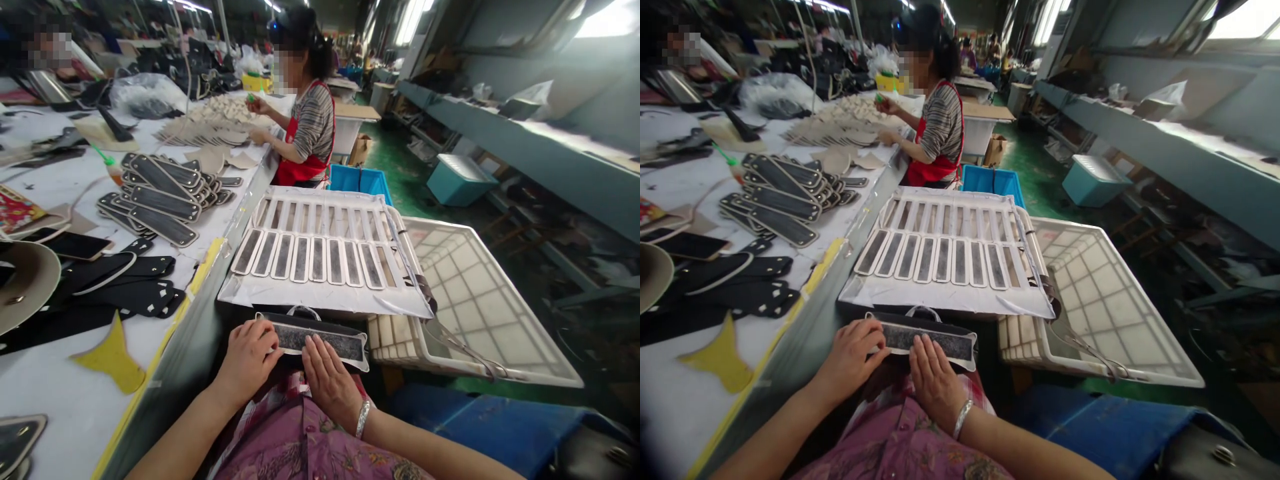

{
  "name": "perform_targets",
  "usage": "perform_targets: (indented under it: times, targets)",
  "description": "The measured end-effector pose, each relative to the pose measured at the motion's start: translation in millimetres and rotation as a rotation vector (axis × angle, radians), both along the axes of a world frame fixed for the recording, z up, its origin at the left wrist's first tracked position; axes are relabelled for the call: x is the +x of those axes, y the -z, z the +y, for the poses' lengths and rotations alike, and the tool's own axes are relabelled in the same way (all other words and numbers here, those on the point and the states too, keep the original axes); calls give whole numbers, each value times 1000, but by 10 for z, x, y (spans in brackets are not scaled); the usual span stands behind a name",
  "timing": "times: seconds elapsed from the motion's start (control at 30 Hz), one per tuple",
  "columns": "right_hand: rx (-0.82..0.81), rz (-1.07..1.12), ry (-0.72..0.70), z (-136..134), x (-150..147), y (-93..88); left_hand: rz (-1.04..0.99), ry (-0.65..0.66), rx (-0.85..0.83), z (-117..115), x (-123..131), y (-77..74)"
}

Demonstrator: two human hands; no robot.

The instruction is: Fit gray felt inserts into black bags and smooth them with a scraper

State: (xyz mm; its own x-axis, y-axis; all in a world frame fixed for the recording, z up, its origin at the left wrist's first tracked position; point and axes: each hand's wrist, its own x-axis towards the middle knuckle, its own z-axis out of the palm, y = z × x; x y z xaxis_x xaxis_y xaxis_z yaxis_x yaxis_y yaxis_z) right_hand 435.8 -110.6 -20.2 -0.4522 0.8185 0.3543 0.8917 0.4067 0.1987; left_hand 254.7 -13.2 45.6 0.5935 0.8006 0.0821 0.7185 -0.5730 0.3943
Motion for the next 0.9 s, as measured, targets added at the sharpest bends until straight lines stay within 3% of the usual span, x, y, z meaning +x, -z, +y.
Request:
perform_targets:
  times: [0.17,0.4,0.57,0.73,0.9]
  targets:
    - [-6,0,-16,142,-105,-51,-80,39,-4,118,-181,105]
    - [-3,-15,-39,283,-228,-92,-132,-45,-17,96,-111,164]
    - [-41,10,-83,446,-399,-87,-293,-145,-32,143,-272,255]
    - [-176,44,-100,651,-644,-157,-465,-212,-254,266,-505,416]
    - [-254,89,-87,785,-855,-217,-631,-340,-399,233,-483,460]
